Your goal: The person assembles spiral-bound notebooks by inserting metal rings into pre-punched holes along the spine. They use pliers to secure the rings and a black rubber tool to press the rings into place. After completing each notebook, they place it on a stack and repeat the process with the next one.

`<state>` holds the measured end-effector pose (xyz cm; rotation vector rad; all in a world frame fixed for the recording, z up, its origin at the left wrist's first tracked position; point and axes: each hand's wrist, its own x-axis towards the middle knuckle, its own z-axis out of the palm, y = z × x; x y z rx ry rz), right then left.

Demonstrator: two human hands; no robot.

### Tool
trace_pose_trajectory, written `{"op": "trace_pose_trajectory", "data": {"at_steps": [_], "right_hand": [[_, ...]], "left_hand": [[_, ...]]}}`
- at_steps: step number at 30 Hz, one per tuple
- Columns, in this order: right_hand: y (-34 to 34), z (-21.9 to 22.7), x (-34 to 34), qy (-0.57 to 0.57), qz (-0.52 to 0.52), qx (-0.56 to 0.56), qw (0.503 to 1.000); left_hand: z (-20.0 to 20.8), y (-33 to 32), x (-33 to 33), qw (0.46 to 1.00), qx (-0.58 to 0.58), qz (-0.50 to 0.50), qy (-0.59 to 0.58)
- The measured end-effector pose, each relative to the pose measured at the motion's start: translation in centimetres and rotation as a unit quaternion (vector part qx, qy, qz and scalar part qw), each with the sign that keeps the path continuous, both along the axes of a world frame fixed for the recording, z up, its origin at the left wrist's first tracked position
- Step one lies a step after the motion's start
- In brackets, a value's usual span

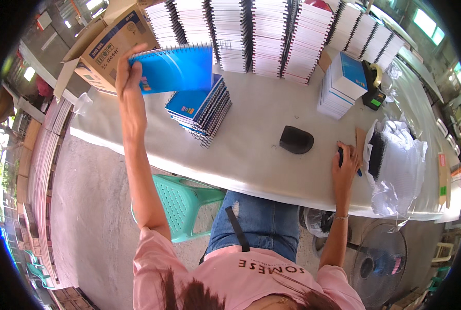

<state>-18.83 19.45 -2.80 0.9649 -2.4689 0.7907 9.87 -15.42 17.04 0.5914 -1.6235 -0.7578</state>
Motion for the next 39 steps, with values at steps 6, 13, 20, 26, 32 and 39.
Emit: {"op": "trace_pose_trajectory", "data": {"at_steps": [6, 13, 20, 26, 32, 39], "right_hand": [[-0.1, 0.3, 0.6, 0.023, 0.004, 0.007, 1.000], [0.0, 0.4, 0.6, 0.019, 0.007, 0.009, 1.000], [0.0, 0.2, 0.4, 0.011, 0.001, 0.012, 1.000], [0.0, -0.4, 0.2, 0.009, 0.008, -0.001, 1.000], [-0.4, 0.8, 1.2, -0.033, 0.010, -0.022, 0.999], [-0.2, 0.4, 0.8, -0.006, -0.005, -0.001, 1.000]], "left_hand": [[3.4, -3.0, -3.4, 0.956, 0.023, -0.165, -0.243], [-1.2, -5.6, -7.6, 0.875, -0.096, -0.207, -0.427], [-5.1, -6.7, -9.5, 0.849, -0.139, -0.249, -0.445], [-6.1, -7.0, -9.8, 0.845, -0.202, -0.229, -0.440], [-4.7, -3.6, -8.6, 0.849, -0.332, -0.117, -0.395], [1.6, 10.2, -4.5, 0.892, -0.108, -0.430, -0.086]]}}
